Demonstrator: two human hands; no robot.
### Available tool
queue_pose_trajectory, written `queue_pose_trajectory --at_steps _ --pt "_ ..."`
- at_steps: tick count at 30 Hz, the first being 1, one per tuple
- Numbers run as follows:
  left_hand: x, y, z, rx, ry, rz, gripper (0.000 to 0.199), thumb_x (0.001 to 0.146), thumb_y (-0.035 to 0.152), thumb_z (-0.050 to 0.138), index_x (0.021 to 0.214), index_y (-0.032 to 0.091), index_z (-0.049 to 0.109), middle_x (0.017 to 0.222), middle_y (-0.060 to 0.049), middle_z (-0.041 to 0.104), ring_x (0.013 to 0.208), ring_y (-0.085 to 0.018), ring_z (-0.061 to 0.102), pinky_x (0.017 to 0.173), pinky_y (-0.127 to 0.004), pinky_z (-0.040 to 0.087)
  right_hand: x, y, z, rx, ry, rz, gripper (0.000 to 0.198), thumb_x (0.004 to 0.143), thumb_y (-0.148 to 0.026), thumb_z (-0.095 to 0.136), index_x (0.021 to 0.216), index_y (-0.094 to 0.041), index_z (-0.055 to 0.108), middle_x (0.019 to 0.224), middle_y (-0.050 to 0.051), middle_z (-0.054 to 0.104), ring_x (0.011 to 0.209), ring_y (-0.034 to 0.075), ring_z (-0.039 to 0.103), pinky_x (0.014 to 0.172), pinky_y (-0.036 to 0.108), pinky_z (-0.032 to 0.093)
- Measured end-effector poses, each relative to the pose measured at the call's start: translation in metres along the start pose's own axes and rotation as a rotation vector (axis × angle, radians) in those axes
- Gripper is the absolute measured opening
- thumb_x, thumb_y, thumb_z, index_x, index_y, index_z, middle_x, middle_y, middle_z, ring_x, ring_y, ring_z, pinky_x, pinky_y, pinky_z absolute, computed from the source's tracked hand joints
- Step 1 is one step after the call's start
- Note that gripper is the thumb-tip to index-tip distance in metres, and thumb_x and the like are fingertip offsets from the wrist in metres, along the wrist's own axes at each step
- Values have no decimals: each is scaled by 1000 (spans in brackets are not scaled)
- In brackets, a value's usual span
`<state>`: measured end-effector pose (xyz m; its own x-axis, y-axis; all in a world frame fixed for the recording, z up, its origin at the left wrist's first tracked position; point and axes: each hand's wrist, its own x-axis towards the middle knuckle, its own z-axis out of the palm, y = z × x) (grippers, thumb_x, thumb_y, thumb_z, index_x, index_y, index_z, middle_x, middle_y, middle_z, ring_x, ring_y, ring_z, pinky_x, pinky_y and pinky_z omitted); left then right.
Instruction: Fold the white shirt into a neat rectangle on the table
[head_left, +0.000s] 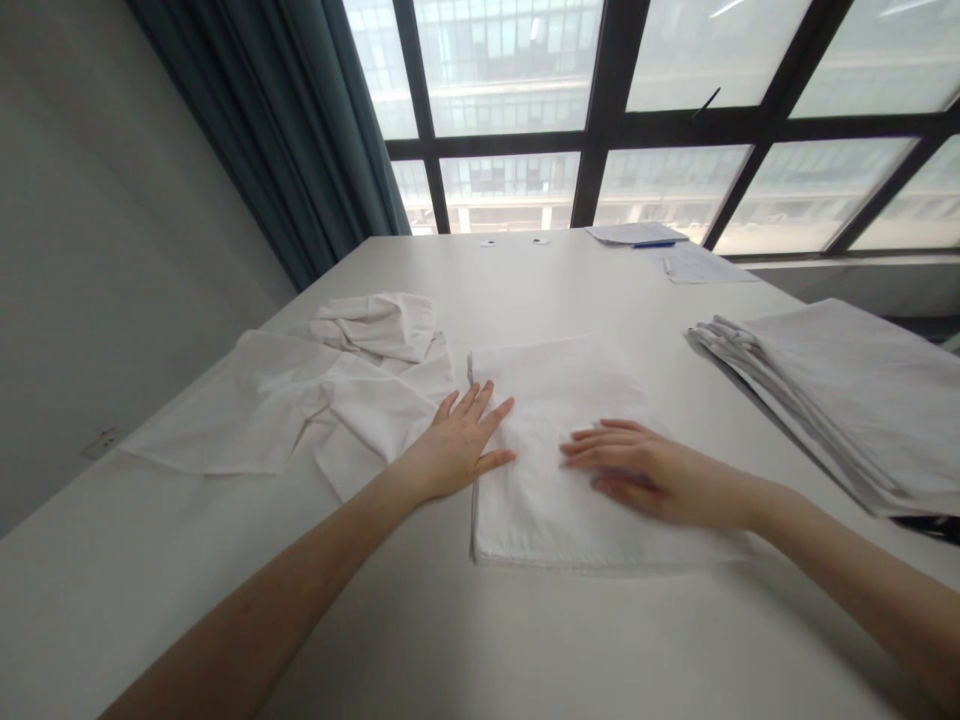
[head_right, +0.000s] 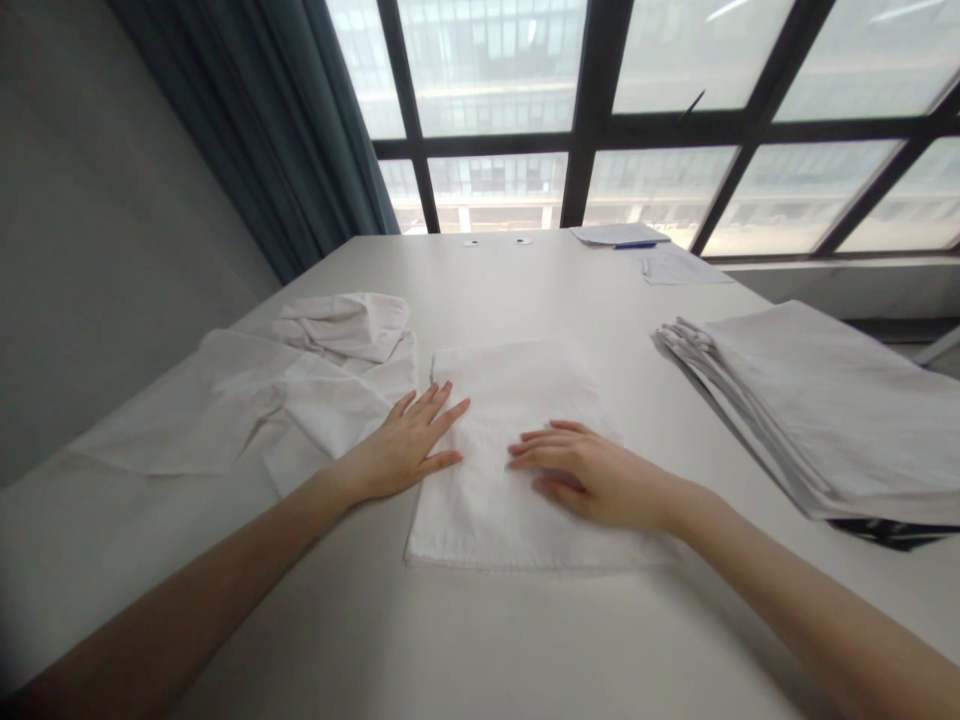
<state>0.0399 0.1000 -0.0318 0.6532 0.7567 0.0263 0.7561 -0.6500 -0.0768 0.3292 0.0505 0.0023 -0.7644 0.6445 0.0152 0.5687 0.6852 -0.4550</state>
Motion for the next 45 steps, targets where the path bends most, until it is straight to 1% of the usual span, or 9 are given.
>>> queue_pose_trajectory --at_steps 3,8,13,17,21,28,35,40,45 --pt "-2 9 -4 21 36 25 64 99 52 38 147 11 35 154 -22 30 145 -32 25 115 -50 22 -3 27 2 -154 178 132 40 96 -33 45 133 -26 57 142 6 54 137 25 41 114 50 29" --pt "-9 39 -5 -41 109 165 62 101 50 31 145 7 36 152 -18 36 144 -29 27 118 -44 19 -6 45 9 -225 140 183 48 100 -39 35 145 -25 44 151 6 43 142 24 32 116 51 24" --pt "-14 59 -2 -168 81 273 65 98 57 32 150 17 30 159 -18 21 147 -30 17 118 -47 18 -5 40 10 -247 111 210 49 101 -41 31 146 -25 42 153 4 39 144 21 28 117 49 22" --pt "-14 59 -4 -231 -12 299 68 94 62 39 152 27 26 161 -16 15 147 -34 13 116 -54 16 -2 43 12 -264 130 243 51 101 -45 30 147 -26 40 154 4 38 144 21 28 117 48 22" --pt "-13 57 -8 -268 -35 318 67 93 64 39 151 33 27 161 -14 15 148 -35 11 115 -57 15 5 54 14 -324 142 285 55 101 -50 28 149 -26 37 156 6 34 144 22 28 117 49 21" --pt "-15 56 -7 -290 -11 343 66 93 65 39 150 34 30 162 -12 12 147 -36 13 115 -58 15 34 85 5 -417 139 397 60 99 -54 22 152 -26 30 158 6 29 145 23 24 117 51 18" --pt "-16 55 -9 -295 -21 341 63 93 64 38 150 37 29 162 -11 12 147 -36 13 115 -58 15 67 110 -4 -426 177 494 63 98 -54 22 151 -21 32 158 8 29 145 28 23 115 51 23" --pt "-16 56 -12 -301 -27 333 63 93 63 41 149 36 31 162 -12 12 147 -38 13 114 -60 16 80 118 -4 -443 214 550 64 98 -53 20 150 -18 34 157 10 30 145 31 25 113 55 24" --pt "-17 56 -10 -293 -20 335 65 93 64 39 150 33 30 161 -13 12 147 -37 12 115 -59 15 83 111 0 -487 247 551 60 99 -49 19 149 -19 36 156 11 34 145 30 25 114 54 21"
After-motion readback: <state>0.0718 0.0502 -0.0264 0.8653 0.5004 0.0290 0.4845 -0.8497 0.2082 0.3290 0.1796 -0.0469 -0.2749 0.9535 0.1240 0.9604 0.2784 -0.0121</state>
